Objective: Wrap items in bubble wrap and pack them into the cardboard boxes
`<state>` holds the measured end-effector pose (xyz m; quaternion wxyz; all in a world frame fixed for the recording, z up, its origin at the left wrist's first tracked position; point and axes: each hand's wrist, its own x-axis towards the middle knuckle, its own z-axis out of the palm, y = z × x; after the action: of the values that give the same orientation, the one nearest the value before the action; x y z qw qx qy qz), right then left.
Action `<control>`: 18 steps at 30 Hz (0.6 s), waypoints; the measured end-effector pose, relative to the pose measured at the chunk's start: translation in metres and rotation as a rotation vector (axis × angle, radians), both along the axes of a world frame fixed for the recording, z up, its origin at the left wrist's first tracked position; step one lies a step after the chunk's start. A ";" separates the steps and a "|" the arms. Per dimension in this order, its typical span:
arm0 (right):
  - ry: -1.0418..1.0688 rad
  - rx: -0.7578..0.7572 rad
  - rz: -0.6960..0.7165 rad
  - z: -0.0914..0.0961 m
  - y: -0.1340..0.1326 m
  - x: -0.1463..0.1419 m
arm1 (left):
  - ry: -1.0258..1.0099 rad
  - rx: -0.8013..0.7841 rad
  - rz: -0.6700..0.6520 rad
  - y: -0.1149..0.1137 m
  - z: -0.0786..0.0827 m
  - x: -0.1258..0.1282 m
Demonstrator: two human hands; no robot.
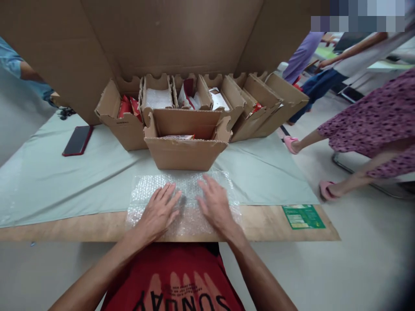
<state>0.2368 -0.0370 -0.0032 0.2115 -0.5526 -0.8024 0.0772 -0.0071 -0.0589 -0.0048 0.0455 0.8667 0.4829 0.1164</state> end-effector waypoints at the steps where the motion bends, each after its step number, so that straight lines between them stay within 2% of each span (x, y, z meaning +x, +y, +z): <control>1: -0.037 -0.039 0.080 -0.001 -0.001 -0.013 | 0.031 -0.022 -0.014 0.002 -0.005 0.002; 3: -0.104 -0.083 0.142 -0.007 -0.003 -0.023 | 0.080 -0.050 0.006 0.003 -0.013 -0.005; 5: -0.152 -0.084 0.057 -0.014 -0.005 -0.007 | 0.115 -0.062 0.091 0.000 -0.020 -0.027; 10: -0.206 0.001 -0.366 -0.024 -0.026 0.086 | 0.132 -0.036 0.406 -0.021 -0.019 -0.094; 12: -0.178 0.052 -0.406 -0.021 -0.043 0.110 | 0.090 0.018 0.430 -0.033 -0.013 -0.104; 14: -0.136 0.061 -0.299 -0.015 -0.062 0.119 | 0.042 0.054 0.344 -0.044 -0.007 -0.101; 18: -0.109 -0.036 0.051 -0.005 -0.091 0.106 | 0.058 0.011 0.011 -0.059 -0.005 -0.081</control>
<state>0.3428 -0.1279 -0.0087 0.1555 -0.5390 -0.8251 0.0670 -0.0883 -0.1181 -0.0095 0.0262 0.8674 0.4880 0.0939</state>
